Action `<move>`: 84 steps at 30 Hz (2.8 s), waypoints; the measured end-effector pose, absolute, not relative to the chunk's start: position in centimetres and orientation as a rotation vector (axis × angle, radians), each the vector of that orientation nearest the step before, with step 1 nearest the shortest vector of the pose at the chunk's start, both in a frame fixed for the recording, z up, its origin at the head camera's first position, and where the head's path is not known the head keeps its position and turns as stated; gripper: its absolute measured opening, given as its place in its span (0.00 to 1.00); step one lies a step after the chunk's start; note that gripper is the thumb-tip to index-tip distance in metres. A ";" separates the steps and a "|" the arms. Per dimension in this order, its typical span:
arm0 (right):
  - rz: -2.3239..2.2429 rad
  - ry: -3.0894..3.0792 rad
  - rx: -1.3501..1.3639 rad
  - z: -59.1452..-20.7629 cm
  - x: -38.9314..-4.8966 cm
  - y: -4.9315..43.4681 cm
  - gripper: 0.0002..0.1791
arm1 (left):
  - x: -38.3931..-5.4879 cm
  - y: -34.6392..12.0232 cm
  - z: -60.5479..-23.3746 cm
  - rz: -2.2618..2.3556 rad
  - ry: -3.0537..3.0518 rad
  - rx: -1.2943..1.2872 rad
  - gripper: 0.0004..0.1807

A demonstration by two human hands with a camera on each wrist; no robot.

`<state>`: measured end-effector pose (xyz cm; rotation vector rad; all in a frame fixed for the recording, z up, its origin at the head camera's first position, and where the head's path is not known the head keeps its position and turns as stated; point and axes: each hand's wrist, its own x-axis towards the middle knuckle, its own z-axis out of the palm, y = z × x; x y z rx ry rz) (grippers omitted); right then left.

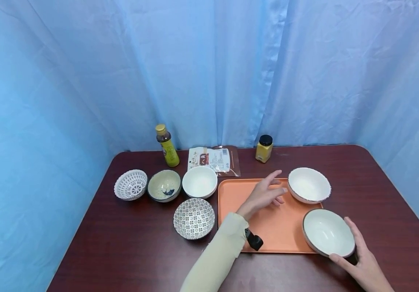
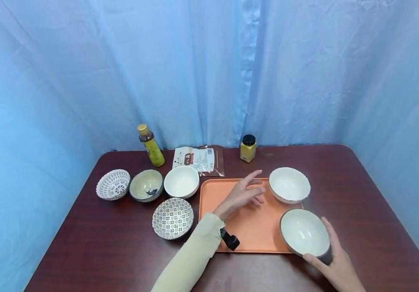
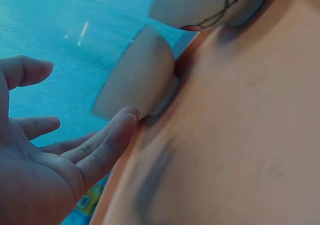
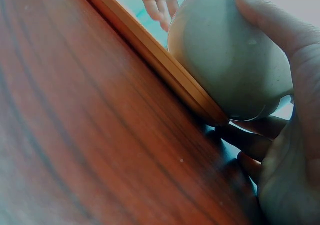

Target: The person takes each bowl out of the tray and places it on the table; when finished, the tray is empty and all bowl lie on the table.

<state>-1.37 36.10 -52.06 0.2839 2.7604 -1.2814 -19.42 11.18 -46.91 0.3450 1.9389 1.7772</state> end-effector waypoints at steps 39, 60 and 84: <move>-1.240 2.776 0.296 -52.5 -1.5 36.2 0.56 | -20.1 16.8 -49.5 1.944 1.825 0.215 0.39; -1.229 2.755 0.312 -52.1 -1.7 36.1 0.57 | -19.4 15.2 -48.3 2.073 1.803 0.068 0.40; -1.253 2.743 0.320 -52.0 -1.6 36.1 0.57 | -17.2 8.0 -43.4 2.131 1.794 0.130 0.41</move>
